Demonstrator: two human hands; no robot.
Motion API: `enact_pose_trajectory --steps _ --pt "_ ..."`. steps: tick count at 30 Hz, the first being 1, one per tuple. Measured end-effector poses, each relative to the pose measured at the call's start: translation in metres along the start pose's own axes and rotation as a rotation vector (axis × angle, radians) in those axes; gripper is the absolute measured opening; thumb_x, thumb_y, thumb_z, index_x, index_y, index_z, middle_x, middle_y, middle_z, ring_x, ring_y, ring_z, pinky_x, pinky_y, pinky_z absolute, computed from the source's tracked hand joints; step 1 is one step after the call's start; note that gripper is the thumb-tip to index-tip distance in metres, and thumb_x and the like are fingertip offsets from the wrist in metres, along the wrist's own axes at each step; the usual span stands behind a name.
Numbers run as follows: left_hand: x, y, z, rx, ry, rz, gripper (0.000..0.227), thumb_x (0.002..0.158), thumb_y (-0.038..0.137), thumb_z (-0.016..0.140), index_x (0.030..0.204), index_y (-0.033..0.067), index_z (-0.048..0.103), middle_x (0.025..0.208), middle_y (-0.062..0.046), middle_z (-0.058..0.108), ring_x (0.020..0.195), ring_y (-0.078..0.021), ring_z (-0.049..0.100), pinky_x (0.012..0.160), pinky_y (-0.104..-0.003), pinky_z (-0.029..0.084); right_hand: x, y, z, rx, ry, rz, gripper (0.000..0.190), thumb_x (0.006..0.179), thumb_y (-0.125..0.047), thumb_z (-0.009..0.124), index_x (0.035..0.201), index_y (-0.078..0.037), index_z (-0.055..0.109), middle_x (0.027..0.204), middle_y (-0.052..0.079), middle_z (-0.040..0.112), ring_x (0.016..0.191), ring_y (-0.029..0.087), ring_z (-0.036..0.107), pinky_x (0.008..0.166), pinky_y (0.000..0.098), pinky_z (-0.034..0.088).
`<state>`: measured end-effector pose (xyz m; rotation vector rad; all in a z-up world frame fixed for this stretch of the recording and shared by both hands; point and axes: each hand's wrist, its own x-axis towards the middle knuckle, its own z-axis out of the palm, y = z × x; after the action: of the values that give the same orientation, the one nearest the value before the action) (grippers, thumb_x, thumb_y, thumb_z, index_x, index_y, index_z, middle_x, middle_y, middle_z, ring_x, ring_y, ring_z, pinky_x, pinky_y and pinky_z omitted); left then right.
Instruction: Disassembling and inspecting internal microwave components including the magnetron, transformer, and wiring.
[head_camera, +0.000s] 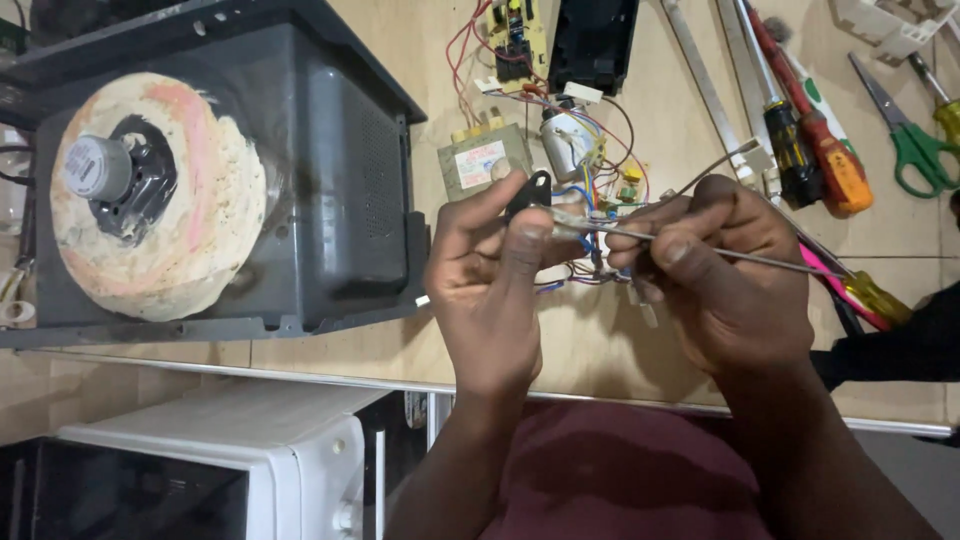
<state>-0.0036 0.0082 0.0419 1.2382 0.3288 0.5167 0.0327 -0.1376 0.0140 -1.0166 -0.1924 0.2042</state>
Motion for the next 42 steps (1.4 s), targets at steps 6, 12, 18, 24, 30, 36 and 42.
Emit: enact_pose_trajectory --steps 6,12,18,24,30,36,42 --pt "0.001 -0.008 0.002 -0.066 -0.028 -0.085 0.042 0.095 0.026 0.070 0.126 -0.0003 0.065 0.097 -0.024 0.076 0.078 -0.0272 0.076 0.072 -0.039 0.068 -0.011 -0.002 -0.002 -0.182 0.078 -0.132 0.012 0.097 -0.011 0.068 0.092 -0.009 0.057 0.100 0.017 0.070 0.086 0.019 0.072 0.054 0.0219 0.051" --pt "0.009 -0.009 -0.004 -0.118 -0.031 -0.122 0.037 0.100 0.026 0.065 0.129 0.0037 0.065 0.085 -0.012 0.074 0.070 -0.0210 0.074 0.065 -0.033 0.065 -0.014 -0.004 -0.021 -0.006 0.015 -0.125 0.012 0.101 -0.010 0.062 0.091 -0.014 0.057 0.101 0.009 0.074 0.087 0.015 0.073 0.059 0.0205 0.053" --pt "0.005 -0.002 0.002 -0.078 -0.070 -0.169 0.045 0.103 0.033 0.057 0.137 0.0033 0.063 0.095 -0.016 0.075 0.081 -0.0232 0.075 0.073 -0.033 0.065 -0.018 -0.008 -0.015 -0.213 0.013 -0.172 0.012 0.098 -0.004 0.064 0.102 -0.009 0.053 0.109 0.016 0.072 0.093 0.021 0.075 0.072 0.0255 0.061" --pt "0.002 0.010 0.003 -0.001 -0.090 -0.156 0.053 0.101 0.036 0.056 0.141 0.0028 0.059 0.112 -0.017 0.075 0.090 -0.0279 0.077 0.081 -0.038 0.069 -0.010 -0.007 -0.004 -0.281 -0.044 -0.253 0.016 0.097 -0.005 0.067 0.103 -0.005 0.053 0.109 0.019 0.070 0.093 0.024 0.076 0.078 0.0291 0.066" --pt "0.001 0.010 0.007 -0.023 -0.086 -0.189 0.054 0.093 0.015 0.069 0.144 0.0005 0.057 0.102 -0.021 0.076 0.096 -0.0256 0.076 0.088 -0.036 0.066 -0.008 -0.001 -0.001 -0.298 -0.012 -0.222 0.017 0.099 -0.010 0.068 0.101 -0.007 0.051 0.108 0.018 0.071 0.084 0.018 0.070 0.070 0.0239 0.058" --pt "0.007 -0.001 0.003 -0.068 -0.029 -0.153 0.052 0.087 0.004 0.076 0.137 0.0024 0.061 0.108 -0.021 0.077 0.093 -0.0301 0.078 0.083 -0.037 0.067 -0.014 0.000 0.000 -0.222 -0.003 -0.272 0.013 0.102 -0.005 0.062 0.108 -0.006 0.050 0.107 0.016 0.071 0.095 0.023 0.075 0.076 0.0271 0.062" --pt "0.012 -0.010 0.000 -0.102 -0.001 -0.121 0.053 0.090 0.010 0.075 0.138 -0.0040 0.058 0.090 -0.022 0.076 0.081 -0.0253 0.076 0.073 -0.031 0.067 -0.018 -0.006 0.005 -0.573 0.028 -0.328 0.020 0.101 -0.011 0.057 0.105 0.008 0.062 0.096 0.021 0.069 0.090 0.029 0.072 0.086 0.0356 0.059"
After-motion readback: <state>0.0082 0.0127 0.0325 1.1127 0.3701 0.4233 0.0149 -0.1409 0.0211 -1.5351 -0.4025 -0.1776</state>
